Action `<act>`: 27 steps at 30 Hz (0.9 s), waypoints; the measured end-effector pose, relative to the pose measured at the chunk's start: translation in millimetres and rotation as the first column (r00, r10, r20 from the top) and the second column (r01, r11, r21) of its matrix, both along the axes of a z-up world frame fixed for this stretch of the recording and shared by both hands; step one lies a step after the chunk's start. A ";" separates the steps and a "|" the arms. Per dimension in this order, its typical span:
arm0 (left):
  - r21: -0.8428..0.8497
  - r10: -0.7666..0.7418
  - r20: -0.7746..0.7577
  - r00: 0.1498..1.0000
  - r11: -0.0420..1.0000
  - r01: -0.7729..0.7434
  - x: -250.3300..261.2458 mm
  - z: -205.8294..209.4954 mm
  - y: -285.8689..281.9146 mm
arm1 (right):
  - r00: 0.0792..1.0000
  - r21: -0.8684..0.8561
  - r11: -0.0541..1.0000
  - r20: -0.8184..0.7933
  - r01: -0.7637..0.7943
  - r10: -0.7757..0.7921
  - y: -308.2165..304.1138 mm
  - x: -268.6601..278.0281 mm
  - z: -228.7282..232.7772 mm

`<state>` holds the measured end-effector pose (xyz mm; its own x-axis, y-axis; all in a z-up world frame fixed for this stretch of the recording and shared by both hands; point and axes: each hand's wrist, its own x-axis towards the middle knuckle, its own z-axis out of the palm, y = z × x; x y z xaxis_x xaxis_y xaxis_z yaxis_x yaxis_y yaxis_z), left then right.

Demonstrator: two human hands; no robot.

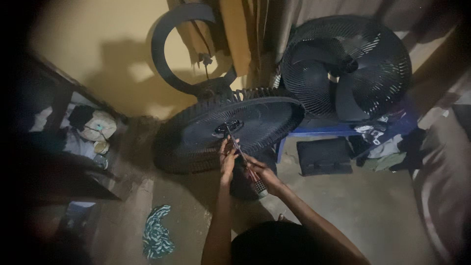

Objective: The person removes the front grille of a standing fan using a screwdriver. They unscrew the central nut, detach the grille, and set it aside. The fan blades and rear grille remain attached during the clip.

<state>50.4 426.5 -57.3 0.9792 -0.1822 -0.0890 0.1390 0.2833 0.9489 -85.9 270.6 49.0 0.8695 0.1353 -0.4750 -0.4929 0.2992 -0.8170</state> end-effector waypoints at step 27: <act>0.005 -0.019 -0.232 0.973 1.000 0.020 -31.4 46.3 -26.1 | 0.958 -0.032 0.999 0.286 0.006 0.004 -22.5 -8.4 -22.5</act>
<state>19.0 400.4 -11.1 0.9281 -0.1994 -0.3145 0.3607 0.2715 0.8923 -94.3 248.1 26.5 0.9698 0.1229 -0.2109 -0.2372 0.2705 -0.9331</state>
